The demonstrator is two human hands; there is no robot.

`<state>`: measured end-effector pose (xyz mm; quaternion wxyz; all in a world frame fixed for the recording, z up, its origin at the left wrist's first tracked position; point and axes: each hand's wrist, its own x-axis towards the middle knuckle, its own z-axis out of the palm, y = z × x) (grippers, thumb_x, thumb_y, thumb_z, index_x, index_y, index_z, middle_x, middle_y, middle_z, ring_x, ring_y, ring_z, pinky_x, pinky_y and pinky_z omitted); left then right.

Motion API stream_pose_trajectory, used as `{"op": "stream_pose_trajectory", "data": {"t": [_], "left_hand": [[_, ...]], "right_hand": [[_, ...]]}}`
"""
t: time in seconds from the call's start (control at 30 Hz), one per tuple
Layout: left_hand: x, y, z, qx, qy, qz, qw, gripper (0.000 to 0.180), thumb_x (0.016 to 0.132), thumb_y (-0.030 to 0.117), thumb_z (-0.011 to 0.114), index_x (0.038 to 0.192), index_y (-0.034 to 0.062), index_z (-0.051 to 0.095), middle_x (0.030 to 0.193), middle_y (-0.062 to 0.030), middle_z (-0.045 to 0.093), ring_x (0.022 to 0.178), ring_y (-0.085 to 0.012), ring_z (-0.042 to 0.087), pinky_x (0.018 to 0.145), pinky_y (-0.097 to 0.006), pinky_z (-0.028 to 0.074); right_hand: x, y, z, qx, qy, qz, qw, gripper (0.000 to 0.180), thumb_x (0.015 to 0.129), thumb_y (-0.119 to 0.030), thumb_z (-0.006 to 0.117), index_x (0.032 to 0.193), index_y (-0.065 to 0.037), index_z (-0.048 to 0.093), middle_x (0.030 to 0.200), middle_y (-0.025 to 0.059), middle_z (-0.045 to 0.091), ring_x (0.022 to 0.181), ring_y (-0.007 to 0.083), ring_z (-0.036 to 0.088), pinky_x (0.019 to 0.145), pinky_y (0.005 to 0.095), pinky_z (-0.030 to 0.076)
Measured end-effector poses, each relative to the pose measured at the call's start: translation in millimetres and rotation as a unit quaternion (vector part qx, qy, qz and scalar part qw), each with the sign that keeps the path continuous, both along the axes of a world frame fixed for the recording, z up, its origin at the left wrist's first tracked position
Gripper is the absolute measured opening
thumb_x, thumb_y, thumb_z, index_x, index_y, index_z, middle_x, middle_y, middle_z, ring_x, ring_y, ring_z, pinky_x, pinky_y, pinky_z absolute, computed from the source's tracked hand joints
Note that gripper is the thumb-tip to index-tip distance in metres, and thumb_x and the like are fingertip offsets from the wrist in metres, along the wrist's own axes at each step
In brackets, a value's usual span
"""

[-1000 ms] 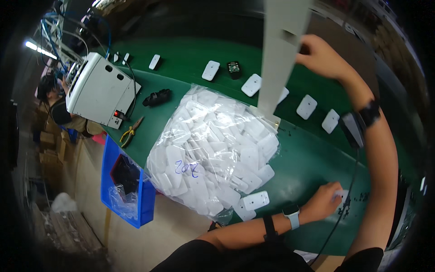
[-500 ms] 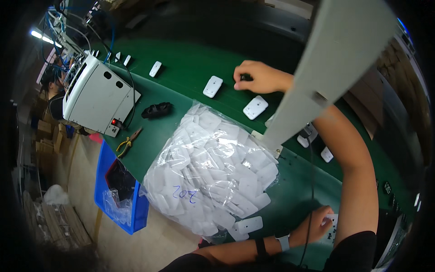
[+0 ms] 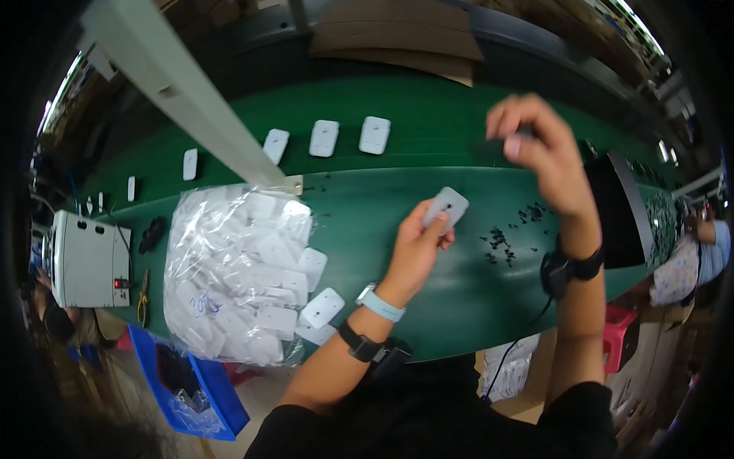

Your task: The person assembles small electronic devices by inserting green circuit boards into white plastic casings. They pick up a casing and a board, align the components, and press them together to form a unit. The person repeats this process for multiple units, placing the finished assemblies on the green workbench.

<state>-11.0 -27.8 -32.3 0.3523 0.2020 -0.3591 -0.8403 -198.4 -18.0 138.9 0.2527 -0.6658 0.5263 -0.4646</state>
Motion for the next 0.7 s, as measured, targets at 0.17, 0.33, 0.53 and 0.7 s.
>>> {"op": "stream_pose_trajectory", "data": {"t": [0.17, 0.33, 0.53, 0.7], "left_hand": [[6, -1, 5, 0.092, 0.073, -0.019, 0.993, 0.035, 0.107, 0.025, 0.045, 0.126, -0.0021, 0.056, 0.105, -0.0105, 0.064, 0.090, -0.0194, 0.061, 0.085, -0.035, 0.049], [14, -2, 10, 0.077, 0.045, 0.000, 0.996, 0.037, 0.108, 0.022, 0.043, 0.131, -0.0054, 0.054, 0.111, -0.0150, 0.066, 0.099, -0.0238, 0.064, 0.091, -0.037, 0.049], [15, -1, 18, 0.082, 0.016, -0.080, 0.993, 0.046, 0.106, 0.019, 0.045, 0.147, 0.0012, 0.040, 0.143, -0.0186, 0.052, 0.124, -0.0267, 0.056, 0.106, -0.042, 0.046], [11, 1, 17, 0.090, 0.000, -0.088, 0.992, 0.048, 0.105, 0.015, 0.048, 0.150, 0.0027, 0.038, 0.145, -0.0197, 0.050, 0.129, -0.0283, 0.054, 0.110, -0.044, 0.043]], "right_hand": [[-3, 64, -85, 0.080, -0.096, 0.039, 0.991, 0.013, 0.083, -0.002, 0.069, 0.096, -0.001, 0.070, 0.107, 0.0096, 0.060, 0.101, 0.0185, 0.057, 0.091, 0.0308, 0.044], [13, 65, -124, 0.060, -0.223, -0.018, 0.973, 0.031, 0.086, -0.001, 0.070, 0.116, -0.003, 0.062, 0.112, 0.0072, 0.060, 0.102, 0.0139, 0.058, 0.091, 0.0292, 0.046], [3, 71, -136, 0.073, -0.297, -0.064, 0.950, 0.030, 0.089, -0.002, 0.071, 0.117, -0.001, 0.060, 0.117, 0.0067, 0.063, 0.099, 0.0112, 0.060, 0.090, 0.0277, 0.049], [3, 74, -140, 0.046, -0.261, -0.067, 0.962, 0.026, 0.089, -0.003, 0.071, 0.114, -0.001, 0.063, 0.114, 0.0048, 0.065, 0.096, 0.0106, 0.060, 0.084, 0.0262, 0.050]]}}
